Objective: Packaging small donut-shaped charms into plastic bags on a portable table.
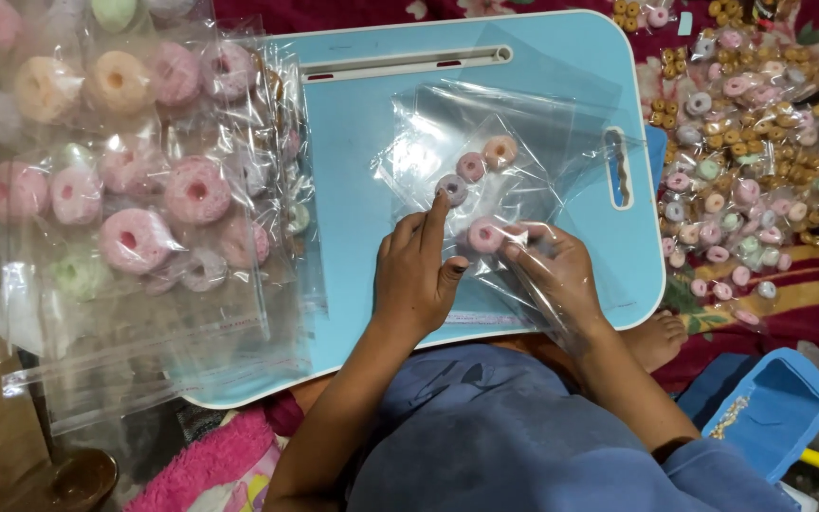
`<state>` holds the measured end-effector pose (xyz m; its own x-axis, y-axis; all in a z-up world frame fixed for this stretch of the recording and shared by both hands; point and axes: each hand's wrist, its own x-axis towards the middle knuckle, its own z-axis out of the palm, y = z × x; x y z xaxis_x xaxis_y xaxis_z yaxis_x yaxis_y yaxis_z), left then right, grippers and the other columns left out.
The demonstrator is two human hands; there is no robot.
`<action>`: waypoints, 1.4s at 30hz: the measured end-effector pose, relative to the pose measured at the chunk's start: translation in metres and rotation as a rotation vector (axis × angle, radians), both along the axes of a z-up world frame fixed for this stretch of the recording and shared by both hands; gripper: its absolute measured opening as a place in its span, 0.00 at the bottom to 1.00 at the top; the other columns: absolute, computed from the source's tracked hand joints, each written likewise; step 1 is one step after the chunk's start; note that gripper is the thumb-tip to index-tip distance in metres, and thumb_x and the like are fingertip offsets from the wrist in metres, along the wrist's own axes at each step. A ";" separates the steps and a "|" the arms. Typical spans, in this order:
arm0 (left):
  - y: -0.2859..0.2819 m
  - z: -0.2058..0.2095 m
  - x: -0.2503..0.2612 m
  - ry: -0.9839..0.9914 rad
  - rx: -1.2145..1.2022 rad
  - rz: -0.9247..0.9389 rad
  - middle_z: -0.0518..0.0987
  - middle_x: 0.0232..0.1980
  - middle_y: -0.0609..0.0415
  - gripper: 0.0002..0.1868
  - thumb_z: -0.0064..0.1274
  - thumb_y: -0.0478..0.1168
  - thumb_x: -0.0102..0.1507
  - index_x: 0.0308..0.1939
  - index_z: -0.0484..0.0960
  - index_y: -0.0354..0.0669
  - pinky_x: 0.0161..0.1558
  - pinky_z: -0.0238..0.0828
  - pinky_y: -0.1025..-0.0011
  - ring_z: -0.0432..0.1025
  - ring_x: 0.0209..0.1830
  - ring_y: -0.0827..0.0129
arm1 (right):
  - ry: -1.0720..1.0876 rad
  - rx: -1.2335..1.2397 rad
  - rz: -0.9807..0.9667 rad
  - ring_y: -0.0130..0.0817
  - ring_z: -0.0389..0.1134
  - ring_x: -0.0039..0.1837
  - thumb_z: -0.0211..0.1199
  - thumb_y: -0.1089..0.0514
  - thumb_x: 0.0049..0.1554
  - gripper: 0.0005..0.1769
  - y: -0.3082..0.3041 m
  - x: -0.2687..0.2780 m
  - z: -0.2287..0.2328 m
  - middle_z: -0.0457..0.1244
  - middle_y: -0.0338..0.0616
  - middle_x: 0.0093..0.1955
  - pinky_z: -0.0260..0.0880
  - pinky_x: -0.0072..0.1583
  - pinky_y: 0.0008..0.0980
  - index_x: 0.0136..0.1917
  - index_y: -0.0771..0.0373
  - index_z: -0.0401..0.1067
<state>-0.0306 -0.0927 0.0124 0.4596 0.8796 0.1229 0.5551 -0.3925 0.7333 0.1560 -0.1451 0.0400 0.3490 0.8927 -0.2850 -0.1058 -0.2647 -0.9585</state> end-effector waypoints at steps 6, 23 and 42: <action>0.002 0.004 -0.002 0.025 0.015 -0.006 0.74 0.68 0.38 0.39 0.29 0.64 0.71 0.74 0.64 0.36 0.62 0.63 0.50 0.65 0.68 0.47 | -0.037 -0.170 0.135 0.36 0.72 0.59 0.74 0.63 0.52 0.25 0.012 0.006 0.016 0.71 0.53 0.56 0.70 0.64 0.37 0.63 0.65 0.75; -0.009 -0.001 0.001 0.280 0.220 -0.190 0.51 0.82 0.34 0.52 0.56 0.65 0.62 0.78 0.57 0.35 0.76 0.35 0.38 0.41 0.82 0.35 | -0.445 0.008 0.491 0.60 0.66 0.70 0.66 0.62 0.56 0.29 0.034 0.009 -0.001 0.63 0.59 0.70 0.70 0.62 0.53 0.71 0.58 0.72; -0.016 0.005 -0.005 0.288 0.164 -0.131 0.47 0.83 0.31 0.53 0.53 0.67 0.63 0.78 0.56 0.33 0.75 0.29 0.32 0.36 0.83 0.31 | -0.640 0.142 0.571 0.53 0.72 0.58 0.60 0.60 0.61 0.20 0.047 -0.005 -0.007 0.69 0.46 0.60 0.72 0.56 0.50 0.66 0.49 0.76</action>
